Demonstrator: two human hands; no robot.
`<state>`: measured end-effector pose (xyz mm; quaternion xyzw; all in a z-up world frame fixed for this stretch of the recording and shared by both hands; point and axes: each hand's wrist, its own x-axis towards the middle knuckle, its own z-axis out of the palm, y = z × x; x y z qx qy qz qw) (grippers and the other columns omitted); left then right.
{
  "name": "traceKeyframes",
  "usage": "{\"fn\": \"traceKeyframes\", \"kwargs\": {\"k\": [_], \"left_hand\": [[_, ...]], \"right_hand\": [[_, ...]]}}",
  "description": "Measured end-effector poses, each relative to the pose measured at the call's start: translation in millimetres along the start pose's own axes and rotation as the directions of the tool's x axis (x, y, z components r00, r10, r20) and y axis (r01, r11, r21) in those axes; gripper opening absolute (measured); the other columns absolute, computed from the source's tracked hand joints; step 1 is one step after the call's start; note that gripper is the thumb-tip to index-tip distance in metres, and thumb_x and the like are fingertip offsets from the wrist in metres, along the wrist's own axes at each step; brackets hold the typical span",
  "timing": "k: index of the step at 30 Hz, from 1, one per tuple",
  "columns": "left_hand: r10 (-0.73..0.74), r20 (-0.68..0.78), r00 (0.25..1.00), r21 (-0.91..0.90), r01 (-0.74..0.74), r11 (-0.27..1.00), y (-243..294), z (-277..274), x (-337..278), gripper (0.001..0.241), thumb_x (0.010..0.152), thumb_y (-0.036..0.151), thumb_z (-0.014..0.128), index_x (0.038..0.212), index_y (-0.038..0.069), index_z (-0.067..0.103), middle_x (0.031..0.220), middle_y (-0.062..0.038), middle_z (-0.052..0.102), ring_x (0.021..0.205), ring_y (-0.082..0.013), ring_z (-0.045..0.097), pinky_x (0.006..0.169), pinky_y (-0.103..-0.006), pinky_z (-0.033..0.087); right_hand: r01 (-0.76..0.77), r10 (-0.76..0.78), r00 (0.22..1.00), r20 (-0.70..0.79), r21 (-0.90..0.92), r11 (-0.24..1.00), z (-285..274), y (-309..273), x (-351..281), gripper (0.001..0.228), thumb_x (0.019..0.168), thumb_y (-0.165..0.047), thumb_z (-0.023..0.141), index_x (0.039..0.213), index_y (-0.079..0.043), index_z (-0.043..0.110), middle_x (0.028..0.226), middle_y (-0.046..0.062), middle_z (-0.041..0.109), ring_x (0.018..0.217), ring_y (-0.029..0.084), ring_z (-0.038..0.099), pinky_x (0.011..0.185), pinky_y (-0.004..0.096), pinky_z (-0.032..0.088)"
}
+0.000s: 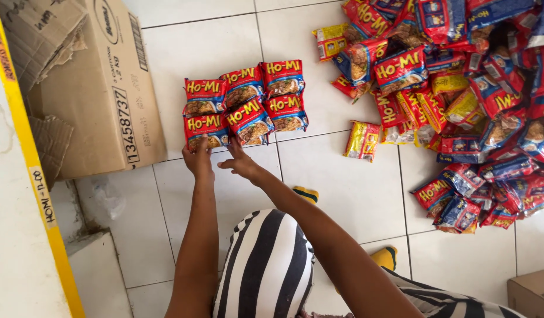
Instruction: Arrange a pile of instant noodle packets into neat rows on the floor.
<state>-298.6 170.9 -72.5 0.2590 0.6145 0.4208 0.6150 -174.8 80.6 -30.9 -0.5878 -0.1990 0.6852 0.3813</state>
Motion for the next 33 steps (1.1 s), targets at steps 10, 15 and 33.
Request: {"fn": "traceKeyframes", "kwargs": {"k": [10,15,33], "left_hand": [[0.628,-0.223,0.746,0.691,-0.333,0.641,-25,6,-31,0.062,0.093,0.031,0.084,0.134,0.001,0.048,0.142,-0.021,0.040,0.131,-0.0393,0.039,0.103,-0.0554,0.041],[0.824,0.226,0.520,0.643,-0.715,0.275,8,73,-106,0.048,0.104,0.027,0.077,0.138,0.002,0.053,0.148,-0.018,0.039,0.141,-0.0375,0.035,0.115,-0.0577,0.035],[-0.312,0.941,-0.134,-0.018,-0.937,0.348,-9,403,-368,0.019,0.092,0.024,0.071,0.101,0.008,0.074,0.094,-0.009,0.076,0.084,-0.0213,0.074,0.075,-0.0347,0.056]], "right_hand": [[-0.007,0.002,0.990,-0.143,-0.031,0.999,-72,31,-78,0.064,0.092,-0.031,0.070,0.150,-0.016,0.048,0.144,0.005,0.061,0.120,0.020,0.063,0.090,0.036,0.054],[0.187,-0.109,0.927,-0.359,0.190,0.964,-148,50,-134,0.038,0.093,-0.020,0.066,0.131,-0.014,0.066,0.119,0.000,0.071,0.106,0.014,0.064,0.088,0.034,0.052],[0.571,-0.065,0.436,-0.898,0.220,0.791,-419,81,-314,0.021,0.095,-0.022,0.069,0.112,-0.011,0.071,0.100,0.000,0.074,0.086,0.013,0.069,0.075,0.032,0.055]]}}
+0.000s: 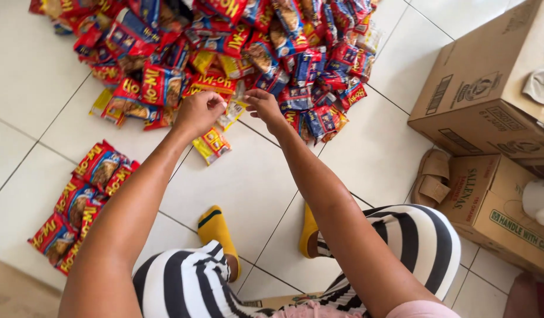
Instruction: Arrange a pile of instant noodle packets into neat rows on the floor.
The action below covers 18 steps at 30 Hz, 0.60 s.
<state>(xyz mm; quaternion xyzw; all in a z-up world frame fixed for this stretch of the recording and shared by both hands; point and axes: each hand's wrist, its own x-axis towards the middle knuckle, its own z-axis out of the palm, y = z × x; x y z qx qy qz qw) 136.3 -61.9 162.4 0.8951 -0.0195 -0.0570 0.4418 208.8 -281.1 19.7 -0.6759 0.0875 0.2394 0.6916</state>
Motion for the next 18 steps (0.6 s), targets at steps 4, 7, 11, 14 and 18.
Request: {"fn": "traceKeyframes", "kwargs": {"k": [4,7,11,14,18], "left_hand": [[0.037,-0.007,0.999,-0.001,-0.037,0.999,-19,52,59,0.021,0.090,0.027,0.075,0.099,0.008,0.076,0.091,-0.010,0.076,0.083,-0.0215,0.073,0.075,-0.0351,0.055],[-0.115,0.012,0.993,-0.094,0.116,0.989,-35,94,109,0.024,0.089,0.030,0.075,0.098,0.007,0.075,0.092,-0.007,0.078,0.083,-0.0183,0.073,0.077,-0.0338,0.056],[-0.293,-0.127,0.948,-0.408,0.219,0.886,-48,146,163,0.042,0.085,0.028,0.080,0.113,0.002,0.063,0.101,-0.009,0.074,0.090,-0.0161,0.070,0.080,-0.0311,0.056],[-0.419,-0.112,0.901,-0.625,0.263,0.735,-60,179,193,0.046,0.085,0.025,0.082,0.116,-0.003,0.065,0.108,-0.012,0.075,0.094,-0.0172,0.071,0.082,-0.0308,0.056],[-0.426,-0.159,0.891,-0.892,0.055,0.448,-58,201,203,0.045,0.084,0.021,0.081,0.121,-0.002,0.070,0.115,-0.012,0.076,0.098,-0.0187,0.072,0.083,-0.0326,0.057]], "right_hand": [[-0.031,0.037,0.996,-0.086,0.071,0.997,-37,-7,12,0.021,0.094,-0.023,0.071,0.111,-0.012,0.072,0.097,0.000,0.073,0.082,0.014,0.068,0.073,0.033,0.055],[-0.052,0.069,0.989,-0.130,0.128,0.990,-55,5,24,0.021,0.093,-0.024,0.071,0.111,-0.015,0.072,0.097,-0.002,0.074,0.080,0.013,0.067,0.073,0.033,0.055],[-0.105,0.165,0.958,-0.236,0.247,0.963,-69,49,48,0.023,0.090,-0.024,0.071,0.111,-0.015,0.068,0.097,-0.001,0.071,0.076,0.015,0.065,0.070,0.034,0.054],[-0.122,0.213,0.925,-0.315,0.286,0.950,-64,66,62,0.029,0.088,-0.024,0.074,0.113,-0.014,0.064,0.097,0.001,0.068,0.074,0.017,0.061,0.068,0.036,0.052],[-0.014,0.071,0.851,-0.521,0.113,0.993,-49,102,92,0.044,0.079,-0.019,0.084,0.115,-0.010,0.060,0.096,0.005,0.065,0.081,0.019,0.058,0.073,0.035,0.051]]}}
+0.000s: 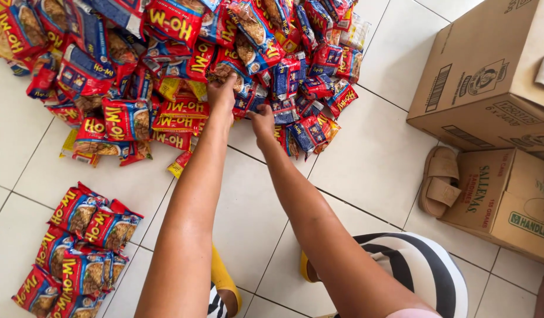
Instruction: Arrange a pile of instant noodle packets into neat rows on the floor.
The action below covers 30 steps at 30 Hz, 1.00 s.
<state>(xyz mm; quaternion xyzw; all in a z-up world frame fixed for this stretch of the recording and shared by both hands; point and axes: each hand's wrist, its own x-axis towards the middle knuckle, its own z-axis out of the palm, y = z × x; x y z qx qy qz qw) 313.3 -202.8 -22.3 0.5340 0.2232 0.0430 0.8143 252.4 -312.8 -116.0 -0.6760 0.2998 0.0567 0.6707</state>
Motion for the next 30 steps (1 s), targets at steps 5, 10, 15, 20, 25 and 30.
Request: {"fn": "traceKeyframes", "kwargs": {"k": [5,10,15,20,25,30], "left_hand": [[-0.150,-0.048,0.987,0.077,0.154,0.985,13,3,-15,0.044,0.087,0.033,0.079,0.122,0.010,0.065,0.108,-0.003,0.073,0.087,-0.0136,0.066,0.071,-0.0307,0.052],[-0.263,0.002,0.965,0.245,0.254,0.936,15,-9,-25,0.043,0.094,0.043,0.075,0.121,0.010,0.068,0.104,-0.001,0.073,0.080,-0.0097,0.062,0.067,-0.0253,0.049],[-0.249,0.058,0.967,0.041,0.247,0.968,35,-21,-55,0.039,0.086,0.026,0.074,0.121,0.016,0.064,0.105,-0.001,0.071,0.088,-0.0103,0.071,0.066,-0.0287,0.061],[-0.321,0.033,0.947,0.408,0.280,0.869,61,-55,-74,0.036,0.089,0.022,0.072,0.120,0.005,0.066,0.106,-0.009,0.074,0.082,-0.0151,0.073,0.065,-0.0316,0.060],[-0.235,0.231,0.944,0.603,0.050,0.796,108,-109,-115,0.035,0.090,0.020,0.072,0.122,0.007,0.072,0.106,-0.008,0.075,0.085,-0.0131,0.070,0.071,-0.0287,0.056],[-0.387,0.073,0.919,0.504,0.301,0.809,184,-139,-192,0.044,0.079,0.020,0.073,0.118,0.020,0.054,0.103,0.000,0.068,0.090,-0.0136,0.070,0.075,-0.0344,0.059]], "right_hand": [[0.038,-0.058,0.985,-0.163,-0.125,0.991,8,-39,-31,0.054,0.074,-0.018,0.090,0.112,-0.007,0.054,0.097,0.006,0.064,0.088,0.021,0.060,0.079,0.034,0.050],[-0.004,-0.001,0.986,-0.165,-0.024,1.000,4,-27,-31,0.054,0.075,-0.017,0.090,0.107,-0.007,0.048,0.096,0.007,0.060,0.086,0.022,0.057,0.077,0.038,0.050],[0.213,-0.189,0.972,-0.140,0.176,0.961,-12,-36,-70,0.044,0.083,-0.005,0.079,0.120,-0.005,0.056,0.109,0.008,0.061,0.094,0.022,0.059,0.081,0.036,0.048],[0.432,-0.426,0.891,-0.156,0.003,0.902,-53,-26,-115,0.031,0.082,-0.001,0.074,0.112,-0.004,0.076,0.127,0.005,0.063,0.107,0.019,0.064,0.089,0.030,0.052],[0.075,-0.079,0.996,0.049,0.073,0.994,-79,-20,-144,0.017,0.088,-0.011,0.074,0.101,-0.001,0.080,0.091,0.009,0.076,0.080,0.023,0.070,0.069,0.030,0.051],[-0.016,-0.015,0.919,0.393,0.074,0.997,-89,-39,-185,0.035,0.077,-0.009,0.082,0.109,-0.001,0.071,0.089,0.005,0.074,0.076,0.014,0.071,0.061,0.025,0.057]]}}
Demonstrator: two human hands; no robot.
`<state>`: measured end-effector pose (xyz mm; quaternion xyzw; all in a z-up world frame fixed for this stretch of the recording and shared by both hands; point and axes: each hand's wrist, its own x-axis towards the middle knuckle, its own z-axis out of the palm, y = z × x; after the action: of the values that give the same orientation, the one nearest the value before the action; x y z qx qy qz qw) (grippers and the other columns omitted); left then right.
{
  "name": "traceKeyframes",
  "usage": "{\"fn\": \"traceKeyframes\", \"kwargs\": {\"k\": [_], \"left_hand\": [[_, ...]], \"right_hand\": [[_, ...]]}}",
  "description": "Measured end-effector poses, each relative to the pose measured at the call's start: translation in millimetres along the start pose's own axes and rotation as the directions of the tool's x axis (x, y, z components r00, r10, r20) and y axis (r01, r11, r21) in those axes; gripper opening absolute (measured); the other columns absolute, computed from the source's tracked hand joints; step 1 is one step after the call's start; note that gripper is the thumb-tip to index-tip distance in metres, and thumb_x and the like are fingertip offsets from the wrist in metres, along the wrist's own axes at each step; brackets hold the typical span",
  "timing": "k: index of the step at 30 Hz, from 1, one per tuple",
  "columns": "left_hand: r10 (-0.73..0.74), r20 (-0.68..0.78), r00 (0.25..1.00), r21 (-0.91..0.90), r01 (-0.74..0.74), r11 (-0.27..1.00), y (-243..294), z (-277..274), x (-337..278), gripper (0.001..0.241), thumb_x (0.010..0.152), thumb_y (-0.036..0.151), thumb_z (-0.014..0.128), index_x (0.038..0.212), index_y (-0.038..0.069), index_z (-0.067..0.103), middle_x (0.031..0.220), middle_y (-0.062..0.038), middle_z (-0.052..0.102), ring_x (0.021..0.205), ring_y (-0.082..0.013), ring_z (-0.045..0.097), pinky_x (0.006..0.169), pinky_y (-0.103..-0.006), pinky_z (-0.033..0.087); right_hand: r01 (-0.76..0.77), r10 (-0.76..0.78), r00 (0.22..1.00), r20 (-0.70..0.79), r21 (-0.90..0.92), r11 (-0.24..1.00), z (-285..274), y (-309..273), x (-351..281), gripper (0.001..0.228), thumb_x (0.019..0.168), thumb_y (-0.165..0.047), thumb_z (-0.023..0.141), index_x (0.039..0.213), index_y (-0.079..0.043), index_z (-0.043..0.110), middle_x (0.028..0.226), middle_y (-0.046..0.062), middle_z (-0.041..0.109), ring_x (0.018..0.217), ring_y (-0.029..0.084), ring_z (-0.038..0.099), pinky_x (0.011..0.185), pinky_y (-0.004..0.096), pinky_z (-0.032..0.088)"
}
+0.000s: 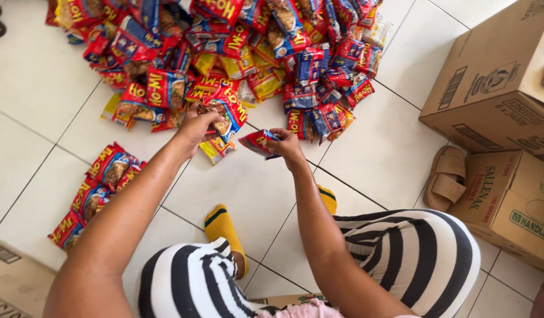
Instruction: Arrange a pile of instant noodle packets into neat rows on the floor.
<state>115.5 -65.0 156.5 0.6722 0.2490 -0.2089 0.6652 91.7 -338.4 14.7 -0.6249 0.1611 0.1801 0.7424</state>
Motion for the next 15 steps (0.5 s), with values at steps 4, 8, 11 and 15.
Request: {"fn": "traceKeyframes", "kwargs": {"k": [4,8,11,15], "left_hand": [[-0.018,-0.021,1.000,-0.238,0.013,0.971,-51,-28,-2,0.042,0.083,0.028,0.069,0.123,0.023,0.059,0.105,0.001,0.068,0.095,-0.0136,0.067,0.074,-0.0345,0.057],[0.027,0.010,1.000,-0.458,-0.019,0.889,-73,-34,-14,0.061,0.085,0.056,0.068,0.134,0.022,0.058,0.114,0.001,0.069,0.102,-0.0149,0.066,0.079,-0.0366,0.057],[0.071,0.021,0.997,-0.559,-0.047,0.828,-94,-39,-13,0.078,0.081,0.069,0.069,0.139,0.018,0.055,0.123,-0.001,0.069,0.110,-0.0157,0.067,0.088,-0.0379,0.058],[0.121,-0.019,0.992,-0.604,-0.108,0.790,-102,-47,-10,0.084,0.074,0.066,0.077,0.137,0.016,0.054,0.128,-0.001,0.066,0.115,-0.0161,0.067,0.090,-0.0381,0.059]], "right_hand": [[0.117,-0.119,0.993,0.023,-0.420,0.900,14,-15,-18,0.041,0.071,-0.007,0.084,0.109,0.000,0.073,0.090,0.005,0.075,0.074,0.011,0.072,0.061,0.026,0.059],[0.030,0.005,0.996,0.094,-0.367,0.930,21,-31,-22,0.031,0.086,-0.018,0.081,0.110,0.001,0.076,0.090,0.006,0.078,0.075,0.011,0.070,0.065,0.026,0.057],[0.037,-0.001,0.981,0.195,-0.178,0.983,18,-31,-28,0.028,0.094,-0.022,0.077,0.111,0.000,0.075,0.092,0.004,0.077,0.078,0.009,0.069,0.070,0.025,0.057],[0.040,-0.071,0.971,0.226,0.137,0.990,26,-54,-38,0.024,0.104,-0.025,0.066,0.115,-0.004,0.065,0.100,0.001,0.072,0.086,0.009,0.069,0.077,0.027,0.059]]}}
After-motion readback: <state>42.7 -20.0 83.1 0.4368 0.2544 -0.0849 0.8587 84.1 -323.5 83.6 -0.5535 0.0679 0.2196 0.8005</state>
